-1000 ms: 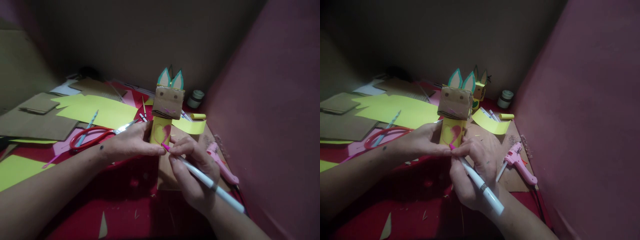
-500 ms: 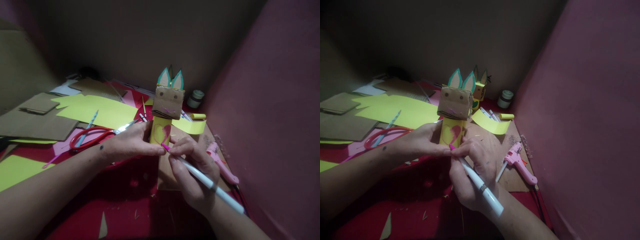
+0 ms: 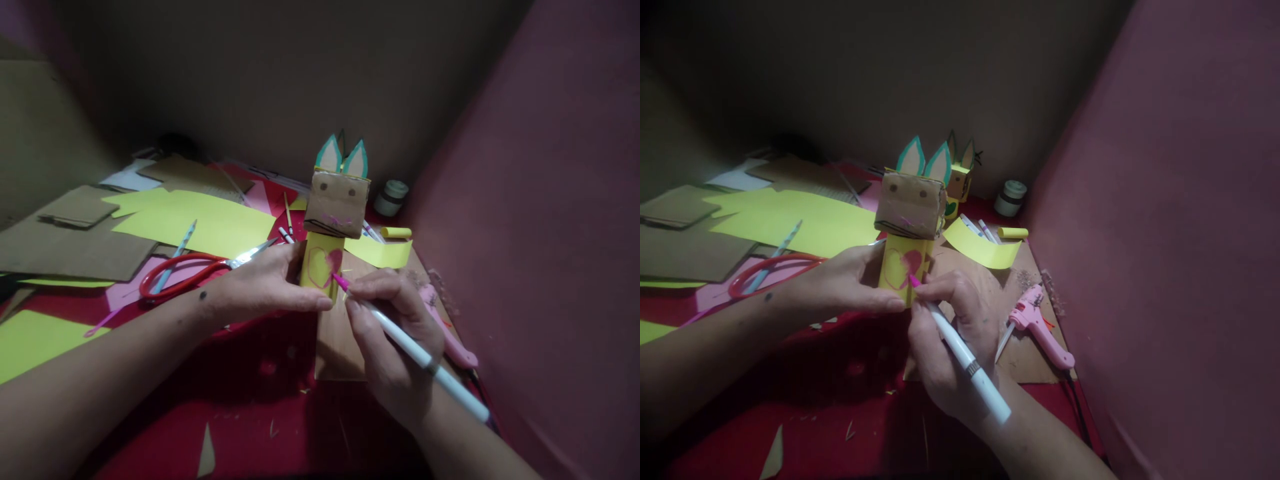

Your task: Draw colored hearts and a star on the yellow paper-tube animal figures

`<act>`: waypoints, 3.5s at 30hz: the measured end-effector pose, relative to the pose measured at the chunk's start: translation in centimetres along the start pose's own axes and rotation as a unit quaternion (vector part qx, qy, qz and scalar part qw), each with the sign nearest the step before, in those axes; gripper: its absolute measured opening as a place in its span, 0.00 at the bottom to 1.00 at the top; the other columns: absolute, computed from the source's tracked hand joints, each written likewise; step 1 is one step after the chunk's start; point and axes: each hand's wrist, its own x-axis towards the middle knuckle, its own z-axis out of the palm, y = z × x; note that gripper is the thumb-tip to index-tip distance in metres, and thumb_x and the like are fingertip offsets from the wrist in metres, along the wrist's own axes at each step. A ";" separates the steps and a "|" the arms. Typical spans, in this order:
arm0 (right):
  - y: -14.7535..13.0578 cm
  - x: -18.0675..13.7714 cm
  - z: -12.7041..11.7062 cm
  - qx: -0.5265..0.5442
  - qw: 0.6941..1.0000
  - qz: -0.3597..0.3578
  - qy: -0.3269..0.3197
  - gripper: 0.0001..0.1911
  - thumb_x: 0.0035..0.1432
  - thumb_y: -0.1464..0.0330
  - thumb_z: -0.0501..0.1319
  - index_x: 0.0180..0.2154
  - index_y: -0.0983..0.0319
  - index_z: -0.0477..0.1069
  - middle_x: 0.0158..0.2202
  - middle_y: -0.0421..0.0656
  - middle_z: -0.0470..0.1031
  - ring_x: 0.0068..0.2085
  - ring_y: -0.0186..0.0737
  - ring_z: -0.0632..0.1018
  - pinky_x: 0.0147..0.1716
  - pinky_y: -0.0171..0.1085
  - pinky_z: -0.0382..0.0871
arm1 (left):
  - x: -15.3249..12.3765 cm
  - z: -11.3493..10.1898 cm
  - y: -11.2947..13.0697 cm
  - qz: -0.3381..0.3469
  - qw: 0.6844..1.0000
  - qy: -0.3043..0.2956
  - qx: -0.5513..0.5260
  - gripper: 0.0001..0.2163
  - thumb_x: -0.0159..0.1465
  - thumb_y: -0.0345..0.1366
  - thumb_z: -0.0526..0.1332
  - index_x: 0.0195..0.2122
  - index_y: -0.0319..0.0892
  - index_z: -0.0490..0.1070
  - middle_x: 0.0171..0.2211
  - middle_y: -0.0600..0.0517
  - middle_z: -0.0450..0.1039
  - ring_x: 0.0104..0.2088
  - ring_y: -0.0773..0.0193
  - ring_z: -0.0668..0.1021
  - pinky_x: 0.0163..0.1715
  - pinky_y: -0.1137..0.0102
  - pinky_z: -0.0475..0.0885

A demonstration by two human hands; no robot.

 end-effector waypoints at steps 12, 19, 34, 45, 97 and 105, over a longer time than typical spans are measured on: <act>0.2 0.0 0.2 -0.008 1.000 -0.009 0.016 0.10 0.60 0.79 0.59 0.38 0.57 0.72 0.28 0.34 0.68 0.27 0.28 0.70 0.25 0.30 0.64 | 0.0 0.0 -0.1 0.014 0.999 0.012 0.040 0.25 0.55 0.32 0.73 0.55 0.42 0.75 0.51 0.45 0.80 0.54 0.46 0.78 0.48 0.62 0.74; 0.4 0.0 0.0 -0.031 0.999 -0.012 0.022 0.10 0.62 0.77 0.60 0.41 0.57 0.72 0.34 0.36 0.73 0.30 0.29 0.74 0.29 0.32 0.68 | 0.0 0.0 0.1 0.022 0.998 0.004 0.055 0.24 0.58 0.38 0.72 0.55 0.40 0.74 0.52 0.43 0.80 0.53 0.46 0.79 0.47 0.61 0.75; 0.4 0.2 0.2 -0.003 0.999 0.011 0.030 0.08 0.63 0.76 0.61 0.41 0.57 0.72 0.36 0.37 0.73 0.33 0.31 0.77 0.32 0.32 0.72 | 0.0 -0.2 -0.3 0.029 0.997 0.001 0.071 0.24 0.59 0.41 0.73 0.56 0.42 0.74 0.54 0.44 0.79 0.54 0.46 0.79 0.46 0.62 0.76; 0.3 0.1 -0.1 -0.041 0.999 -0.021 0.028 0.09 0.61 0.77 0.61 0.40 0.58 0.72 0.37 0.39 0.73 0.38 0.34 0.77 0.35 0.35 0.71 | -0.1 -0.1 -0.1 0.025 0.998 0.004 0.053 0.23 0.58 0.36 0.72 0.55 0.43 0.74 0.52 0.45 0.80 0.53 0.47 0.79 0.47 0.61 0.76; 0.5 0.1 0.0 -0.017 0.999 -0.041 -0.006 0.12 0.60 0.80 0.60 0.40 0.57 0.73 0.34 0.39 0.74 0.36 0.35 0.77 0.35 0.36 0.74 | 0.0 -0.2 -0.2 0.009 0.999 0.003 0.032 0.23 0.54 0.30 0.72 0.52 0.42 0.75 0.48 0.46 0.80 0.51 0.48 0.79 0.46 0.62 0.74; 0.3 0.2 -0.1 -0.025 0.998 -0.045 -0.021 0.11 0.59 0.80 0.60 0.38 0.58 0.73 0.34 0.39 0.74 0.34 0.36 0.77 0.33 0.37 0.73 | 0.0 -0.1 -0.2 0.004 1.000 0.006 0.021 0.22 0.54 0.31 0.73 0.52 0.42 0.75 0.48 0.47 0.81 0.50 0.49 0.79 0.46 0.63 0.74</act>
